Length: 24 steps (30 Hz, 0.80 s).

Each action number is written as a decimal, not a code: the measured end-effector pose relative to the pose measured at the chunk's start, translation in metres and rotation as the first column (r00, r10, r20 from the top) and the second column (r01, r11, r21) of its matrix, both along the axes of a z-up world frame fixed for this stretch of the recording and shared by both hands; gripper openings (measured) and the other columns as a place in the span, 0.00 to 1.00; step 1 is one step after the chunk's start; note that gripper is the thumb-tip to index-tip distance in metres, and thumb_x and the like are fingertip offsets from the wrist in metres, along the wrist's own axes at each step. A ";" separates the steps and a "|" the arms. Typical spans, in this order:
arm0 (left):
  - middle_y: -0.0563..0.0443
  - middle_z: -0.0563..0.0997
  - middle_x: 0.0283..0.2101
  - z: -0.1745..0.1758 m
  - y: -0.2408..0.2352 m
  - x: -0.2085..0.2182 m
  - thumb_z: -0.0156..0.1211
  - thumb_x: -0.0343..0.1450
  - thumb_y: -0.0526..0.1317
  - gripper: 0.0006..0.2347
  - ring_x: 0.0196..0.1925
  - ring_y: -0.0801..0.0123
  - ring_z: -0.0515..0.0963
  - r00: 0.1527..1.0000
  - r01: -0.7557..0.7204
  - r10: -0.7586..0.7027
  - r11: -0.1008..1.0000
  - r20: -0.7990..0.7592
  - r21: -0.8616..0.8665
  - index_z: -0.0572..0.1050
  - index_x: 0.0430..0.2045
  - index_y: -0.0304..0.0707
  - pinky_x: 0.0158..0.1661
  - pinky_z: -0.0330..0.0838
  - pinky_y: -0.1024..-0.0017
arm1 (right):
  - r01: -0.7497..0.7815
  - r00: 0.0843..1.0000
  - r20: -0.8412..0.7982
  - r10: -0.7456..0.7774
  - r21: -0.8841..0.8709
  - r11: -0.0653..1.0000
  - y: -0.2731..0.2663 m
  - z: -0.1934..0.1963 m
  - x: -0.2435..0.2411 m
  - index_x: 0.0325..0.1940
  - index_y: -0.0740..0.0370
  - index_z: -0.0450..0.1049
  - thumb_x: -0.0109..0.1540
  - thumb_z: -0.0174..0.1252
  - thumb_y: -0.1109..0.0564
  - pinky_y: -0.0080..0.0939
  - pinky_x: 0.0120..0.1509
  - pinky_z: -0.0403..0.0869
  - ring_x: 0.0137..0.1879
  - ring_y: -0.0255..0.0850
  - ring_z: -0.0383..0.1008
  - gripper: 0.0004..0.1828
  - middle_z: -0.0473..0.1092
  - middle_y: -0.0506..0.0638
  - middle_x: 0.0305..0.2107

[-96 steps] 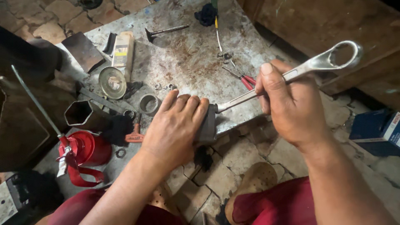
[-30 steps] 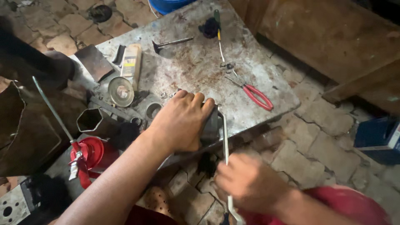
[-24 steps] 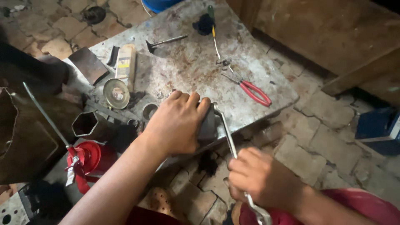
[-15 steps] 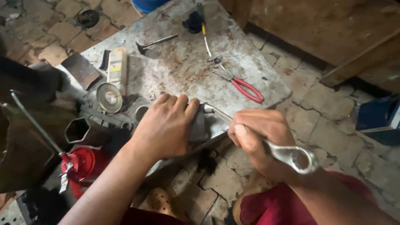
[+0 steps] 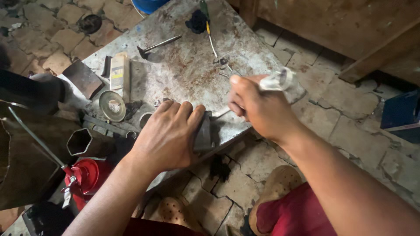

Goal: The person disassembles a hydraulic pump on a metal table using wrenches and pliers, removing bolts and internal gears. They then align the components and begin reassembly on the metal workbench.

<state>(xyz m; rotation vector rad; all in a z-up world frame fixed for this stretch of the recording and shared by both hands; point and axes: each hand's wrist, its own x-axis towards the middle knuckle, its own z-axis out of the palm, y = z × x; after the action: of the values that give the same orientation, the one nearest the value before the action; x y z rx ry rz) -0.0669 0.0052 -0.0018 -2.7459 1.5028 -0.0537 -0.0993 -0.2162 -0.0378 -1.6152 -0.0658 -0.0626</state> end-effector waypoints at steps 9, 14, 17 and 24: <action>0.41 0.75 0.36 -0.003 0.001 0.000 0.70 0.45 0.41 0.35 0.41 0.50 0.77 1.000 0.000 0.000 1.000 0.003 -0.023 0.69 0.49 0.29 0.48 0.69 0.59 | 0.044 0.998 -0.041 -0.037 0.176 0.983 0.016 -0.014 0.030 0.24 0.56 0.62 0.70 0.48 0.45 0.36 0.29 0.65 0.25 0.31 0.63 0.22 0.60 0.40 0.18; 0.40 0.75 0.36 -0.005 0.002 0.001 0.70 0.47 0.42 0.34 0.41 0.49 0.77 1.000 0.003 -0.003 1.000 0.014 -0.010 0.70 0.49 0.28 0.48 0.69 0.58 | 0.104 0.991 -0.093 -0.095 0.099 0.990 0.009 -0.014 0.047 0.22 0.52 0.57 0.68 0.46 0.42 0.34 0.25 0.63 0.21 0.31 0.62 0.23 0.56 0.41 0.14; 0.39 0.75 0.35 -0.005 0.000 0.002 0.70 0.49 0.43 0.33 0.41 0.48 0.77 1.000 -0.017 0.018 1.000 0.025 -0.009 0.70 0.48 0.28 0.47 0.69 0.58 | 0.117 0.977 -0.200 -0.068 0.242 0.963 0.006 -0.010 0.060 0.22 0.51 0.59 0.66 0.48 0.42 0.34 0.21 0.55 0.22 0.30 0.60 0.21 0.57 0.40 0.16; 0.40 0.75 0.35 -0.003 0.000 0.005 0.70 0.45 0.44 0.36 0.40 0.50 0.78 1.000 -0.011 0.010 0.999 0.007 0.037 0.69 0.49 0.28 0.47 0.69 0.59 | 0.140 0.986 -0.129 -0.110 0.248 0.959 0.023 -0.011 0.051 0.23 0.53 0.60 0.68 0.49 0.43 0.36 0.20 0.59 0.24 0.30 0.62 0.22 0.58 0.41 0.17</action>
<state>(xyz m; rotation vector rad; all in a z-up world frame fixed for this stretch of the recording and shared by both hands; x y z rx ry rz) -0.0624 0.0048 -0.0044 -2.7219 1.4722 -0.0341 -0.0481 -0.1931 -0.0485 -1.3590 0.1287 -0.0738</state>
